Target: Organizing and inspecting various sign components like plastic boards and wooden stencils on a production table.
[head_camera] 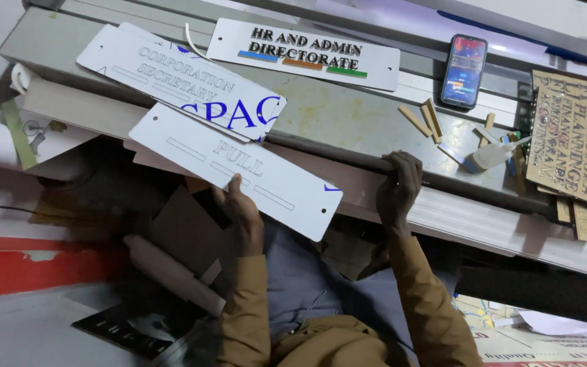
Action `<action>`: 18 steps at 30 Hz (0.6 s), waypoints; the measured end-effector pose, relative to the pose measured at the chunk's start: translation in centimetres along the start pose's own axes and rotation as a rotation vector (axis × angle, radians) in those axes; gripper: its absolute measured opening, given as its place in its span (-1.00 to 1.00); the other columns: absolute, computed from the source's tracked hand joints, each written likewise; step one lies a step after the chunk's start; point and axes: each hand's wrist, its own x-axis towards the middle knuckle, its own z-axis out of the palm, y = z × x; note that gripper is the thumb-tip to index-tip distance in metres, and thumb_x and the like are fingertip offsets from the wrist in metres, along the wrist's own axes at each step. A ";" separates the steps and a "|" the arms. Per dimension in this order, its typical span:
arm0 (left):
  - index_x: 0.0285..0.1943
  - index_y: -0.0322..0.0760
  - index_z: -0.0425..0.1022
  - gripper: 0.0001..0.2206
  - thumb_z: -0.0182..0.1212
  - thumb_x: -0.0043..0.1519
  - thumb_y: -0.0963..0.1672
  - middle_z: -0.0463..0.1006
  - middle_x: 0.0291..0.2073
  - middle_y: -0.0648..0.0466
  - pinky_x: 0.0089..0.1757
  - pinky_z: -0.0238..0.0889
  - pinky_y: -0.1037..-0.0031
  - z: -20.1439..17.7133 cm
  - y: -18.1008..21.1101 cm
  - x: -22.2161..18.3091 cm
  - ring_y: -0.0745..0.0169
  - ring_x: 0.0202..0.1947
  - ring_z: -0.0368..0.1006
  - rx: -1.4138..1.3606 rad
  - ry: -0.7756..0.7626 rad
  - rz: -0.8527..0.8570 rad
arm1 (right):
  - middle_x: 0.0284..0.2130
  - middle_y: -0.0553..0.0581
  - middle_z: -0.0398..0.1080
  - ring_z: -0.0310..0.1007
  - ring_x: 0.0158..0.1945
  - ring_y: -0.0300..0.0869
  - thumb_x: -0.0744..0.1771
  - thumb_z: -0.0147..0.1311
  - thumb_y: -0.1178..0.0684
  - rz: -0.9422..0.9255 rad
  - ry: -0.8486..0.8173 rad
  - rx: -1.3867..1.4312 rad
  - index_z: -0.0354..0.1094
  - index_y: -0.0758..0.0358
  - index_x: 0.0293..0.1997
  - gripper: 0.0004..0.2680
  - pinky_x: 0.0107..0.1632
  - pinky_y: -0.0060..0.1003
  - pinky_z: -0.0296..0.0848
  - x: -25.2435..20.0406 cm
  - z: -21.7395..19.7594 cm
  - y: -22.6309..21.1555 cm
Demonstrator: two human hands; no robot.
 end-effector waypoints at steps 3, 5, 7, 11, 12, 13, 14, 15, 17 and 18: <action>0.82 -0.19 0.11 -0.20 0.42 0.39 -0.05 0.18 0.52 -0.37 0.45 0.03 -0.23 -1.3 0.5 2.3 -0.20 0.54 0.20 0.155 -0.044 0.081 | -0.23 0.19 0.59 0.60 0.02 0.20 0.57 -0.08 0.18 0.012 0.044 -0.026 0.62 0.30 -0.04 -0.77 0.22 0.09 0.54 -0.4 -1.0 0.2; 0.80 -0.31 0.11 -0.19 0.39 0.37 -0.05 0.16 0.53 -0.49 0.45 -0.01 -0.29 -0.6 5.8 -0.4 -0.38 0.56 0.16 0.170 -0.024 0.079 | -0.22 0.21 0.58 0.59 -0.01 0.18 0.57 -0.03 0.21 0.018 0.044 -0.025 0.61 0.33 -0.05 -0.79 0.20 0.09 0.56 0.0 -2.0 -1.3; 0.79 -0.43 0.10 -0.18 0.37 0.35 -0.05 0.13 0.53 -0.62 0.46 -0.05 -0.34 -0.8 7.8 -1.0 -0.55 0.58 0.12 0.185 -0.009 0.085 | -0.22 0.23 0.58 0.58 -0.03 0.17 0.57 0.01 0.23 0.024 0.052 -0.022 0.60 0.35 -0.05 -0.82 0.18 0.09 0.59 0.4 -1.8 -2.7; 0.78 -0.43 0.09 -0.14 0.38 0.31 -0.02 0.19 0.51 -0.58 0.43 -0.02 -0.28 -3.5 6.1 -0.5 -0.45 0.54 0.20 0.235 -0.019 0.035 | -0.23 0.21 0.59 0.60 -0.07 0.17 0.56 0.01 0.21 0.063 0.060 0.036 0.60 0.33 -0.06 -0.81 0.11 0.05 0.55 0.7 -0.3 -6.6; 0.77 -0.52 0.08 -0.15 0.36 0.32 -0.05 0.19 0.50 -0.64 0.41 -0.05 -0.33 -3.8 6.2 -0.7 -0.51 0.54 0.19 0.210 -0.030 0.057 | -0.23 0.22 0.59 0.59 -0.10 0.18 0.56 0.02 0.20 0.069 0.056 0.071 0.60 0.33 -0.05 -0.82 0.07 0.04 0.53 1.2 0.5 -7.4; 0.77 -0.52 0.08 -0.15 0.36 0.32 -0.05 0.19 0.50 -0.64 0.41 -0.05 -0.33 -4.7 5.6 0.1 -0.51 0.54 0.19 0.204 -0.019 0.061 | -0.23 0.22 0.59 0.59 -0.10 0.18 0.56 0.02 0.20 0.065 0.052 0.083 0.60 0.33 -0.05 -0.82 0.07 0.04 0.53 1.0 1.5 -7.7; 0.78 -0.49 0.08 -0.16 0.34 0.34 -0.04 0.21 0.50 -0.58 0.43 -0.01 -0.28 -5.7 5.0 0.8 -0.45 0.54 0.22 0.270 -0.023 0.076 | -0.22 0.24 0.60 0.59 -0.10 0.23 0.57 -0.02 0.18 0.068 0.021 0.085 0.60 0.32 -0.04 -0.80 0.05 0.05 0.53 0.7 2.5 -8.0; 0.79 -0.45 0.07 -0.17 0.33 0.36 -0.03 0.24 0.51 -0.53 0.44 0.03 -0.24 -6.7 4.4 1.6 -0.40 0.53 0.24 0.336 -0.028 0.091 | -0.20 0.26 0.61 0.59 -0.11 0.27 0.57 -0.05 0.15 0.071 -0.011 0.087 0.59 0.30 -0.03 -0.79 0.03 0.06 0.53 0.4 3.4 -8.3; 0.79 -0.39 0.10 -0.19 0.32 0.37 -0.01 0.27 0.51 -0.47 0.44 0.04 -0.20 -6.0 4.5 2.4 -0.34 0.53 0.26 0.363 -0.028 0.106 | -0.21 0.25 0.62 0.60 -0.15 0.26 0.56 -0.01 0.16 0.072 -0.012 0.100 0.62 0.29 -0.02 -0.80 -0.01 0.07 0.54 -0.1 6.2 -9.3; 0.79 -0.32 0.12 -0.20 0.32 0.38 0.01 0.30 0.51 -0.41 0.44 0.05 -0.16 -5.8 4.6 2.6 -0.28 0.52 0.28 0.398 -0.026 0.115 | -0.22 0.24 0.63 0.60 -0.19 0.26 0.54 0.03 0.16 0.081 -0.019 0.110 0.66 0.27 -0.01 -0.81 -0.05 0.07 0.54 -0.5 7.3 -10.0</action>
